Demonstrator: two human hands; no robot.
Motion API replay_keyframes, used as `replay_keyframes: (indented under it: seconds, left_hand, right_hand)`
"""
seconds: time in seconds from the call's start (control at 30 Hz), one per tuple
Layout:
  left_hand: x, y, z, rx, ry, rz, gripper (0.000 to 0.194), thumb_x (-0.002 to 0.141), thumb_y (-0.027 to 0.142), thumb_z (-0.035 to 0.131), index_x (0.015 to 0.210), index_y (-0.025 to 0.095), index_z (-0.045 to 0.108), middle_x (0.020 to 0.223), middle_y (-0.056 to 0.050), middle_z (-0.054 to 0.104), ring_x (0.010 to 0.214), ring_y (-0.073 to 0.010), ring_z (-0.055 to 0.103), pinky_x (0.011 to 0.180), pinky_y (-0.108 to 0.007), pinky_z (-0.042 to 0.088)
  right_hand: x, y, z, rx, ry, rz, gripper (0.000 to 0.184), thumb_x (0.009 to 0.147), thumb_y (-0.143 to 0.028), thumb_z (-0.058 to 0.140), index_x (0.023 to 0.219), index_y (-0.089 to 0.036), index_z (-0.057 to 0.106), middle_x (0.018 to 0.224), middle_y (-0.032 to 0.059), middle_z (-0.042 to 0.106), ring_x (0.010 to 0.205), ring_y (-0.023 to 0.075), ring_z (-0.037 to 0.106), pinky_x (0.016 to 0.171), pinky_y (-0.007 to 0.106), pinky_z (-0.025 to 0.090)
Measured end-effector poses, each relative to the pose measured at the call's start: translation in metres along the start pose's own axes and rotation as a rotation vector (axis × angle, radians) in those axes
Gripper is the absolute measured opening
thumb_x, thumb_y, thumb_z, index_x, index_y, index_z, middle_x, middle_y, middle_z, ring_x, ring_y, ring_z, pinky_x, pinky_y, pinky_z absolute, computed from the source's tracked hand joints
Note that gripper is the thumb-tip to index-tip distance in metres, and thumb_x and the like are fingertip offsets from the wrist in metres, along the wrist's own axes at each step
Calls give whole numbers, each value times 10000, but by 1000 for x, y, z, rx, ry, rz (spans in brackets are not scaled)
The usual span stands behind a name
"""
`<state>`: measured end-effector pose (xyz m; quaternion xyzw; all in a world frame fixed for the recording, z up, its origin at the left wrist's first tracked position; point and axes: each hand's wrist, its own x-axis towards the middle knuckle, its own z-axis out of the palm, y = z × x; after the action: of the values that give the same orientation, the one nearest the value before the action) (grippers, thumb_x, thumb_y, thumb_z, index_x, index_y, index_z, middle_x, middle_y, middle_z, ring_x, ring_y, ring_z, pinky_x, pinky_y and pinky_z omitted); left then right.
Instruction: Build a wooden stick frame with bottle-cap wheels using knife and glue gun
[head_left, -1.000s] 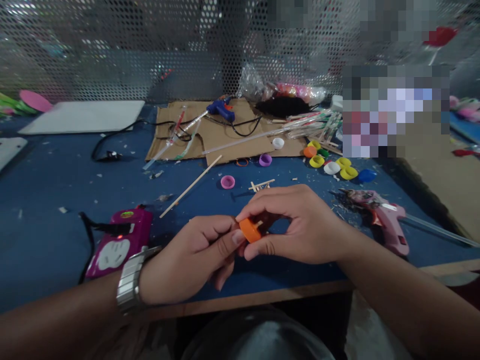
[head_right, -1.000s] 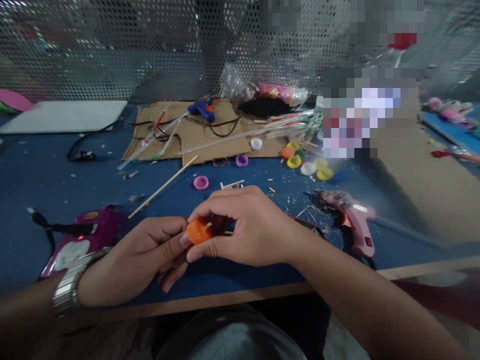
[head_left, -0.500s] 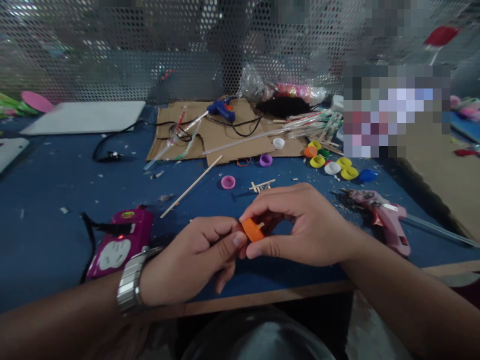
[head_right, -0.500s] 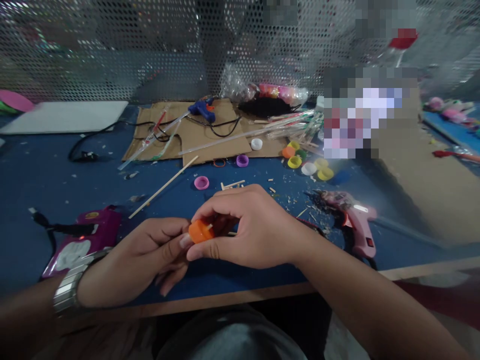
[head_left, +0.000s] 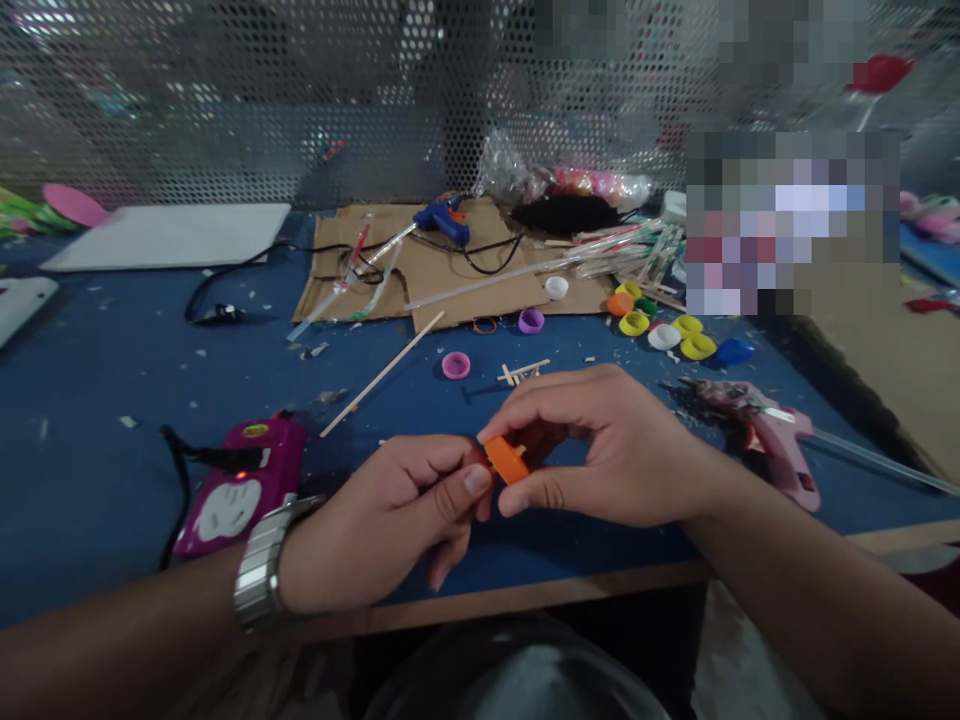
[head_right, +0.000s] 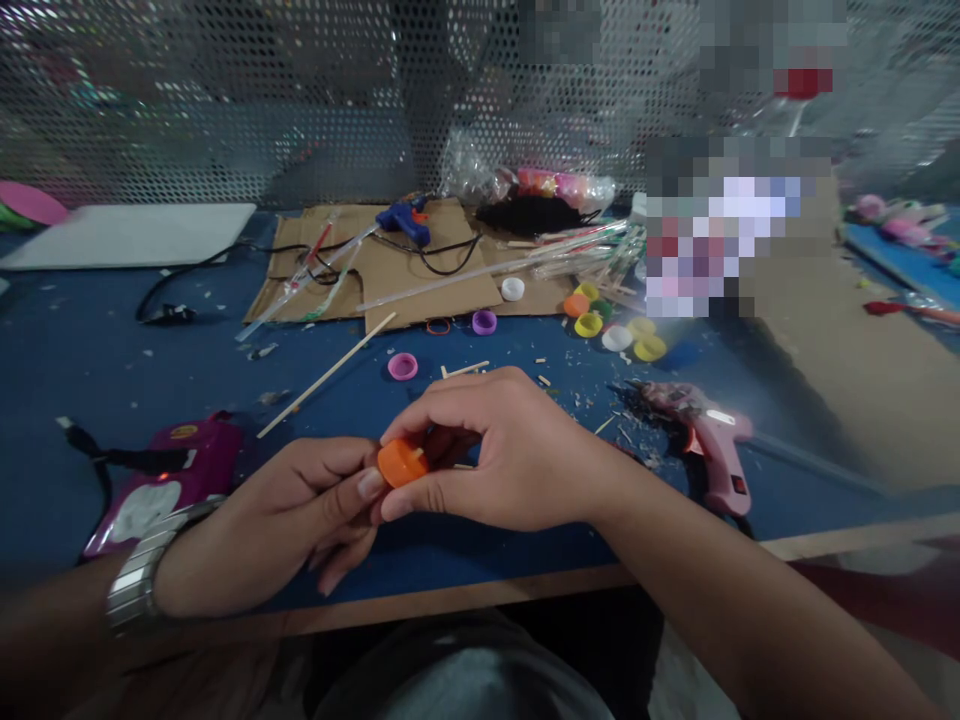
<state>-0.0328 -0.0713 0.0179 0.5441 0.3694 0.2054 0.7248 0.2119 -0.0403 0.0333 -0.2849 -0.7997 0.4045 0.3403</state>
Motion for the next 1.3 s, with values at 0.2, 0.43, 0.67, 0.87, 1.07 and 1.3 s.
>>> replay_keyframes:
  seconds: [0.2,0.43,0.67,0.87,1.07,1.3]
  left_hand:
    - [1,0,1,-39,-17,13,552,1049,693,687,853,188,582,556,81,482,431,-60,478,436,-137,388]
    - [2,1,4,-143,-17,-22,595,987,737,745,842,182,585,542,100,438,417,-58,467,424,-133,389]
    - [2,-3,3,-192,-18,-52,575,984,716,765,859,179,604,511,98,440,410,-64,481,424,-126,390]
    - [3,-7,1,-219,-32,-73,574,993,721,750,857,180,610,513,111,385,408,-65,482,421,-115,368]
    - [3,-7,0,-215,-28,-49,584,983,732,755,851,186,595,512,110,399,407,-62,486,424,-112,378]
    - [1,-5,0,-170,-34,-61,597,982,748,744,861,183,594,508,84,486,398,-56,482,419,-114,346]
  right_hand:
    - [-1,-3,-2,14,-24,36,280,880,-321,989,1060,-148,863,902,41,839,751,138,738,703,223,602]
    - [-1,-3,-1,49,-18,92,259,863,-311,999,997,-133,867,826,17,816,691,117,712,659,199,579]
    - [0,1,-2,40,-7,-33,258,881,-183,972,1097,-126,842,1024,55,827,926,145,759,823,211,612]
    - [-1,3,-2,71,-20,-11,275,880,-183,977,1114,-137,841,1053,51,819,942,142,758,826,206,632]
    - [0,2,-5,84,-49,37,343,878,-256,992,1159,-113,857,998,44,817,879,126,742,787,192,607]
    - [-1,1,-5,139,-65,80,314,876,-202,981,1153,-131,850,1033,48,810,912,147,754,809,228,628]
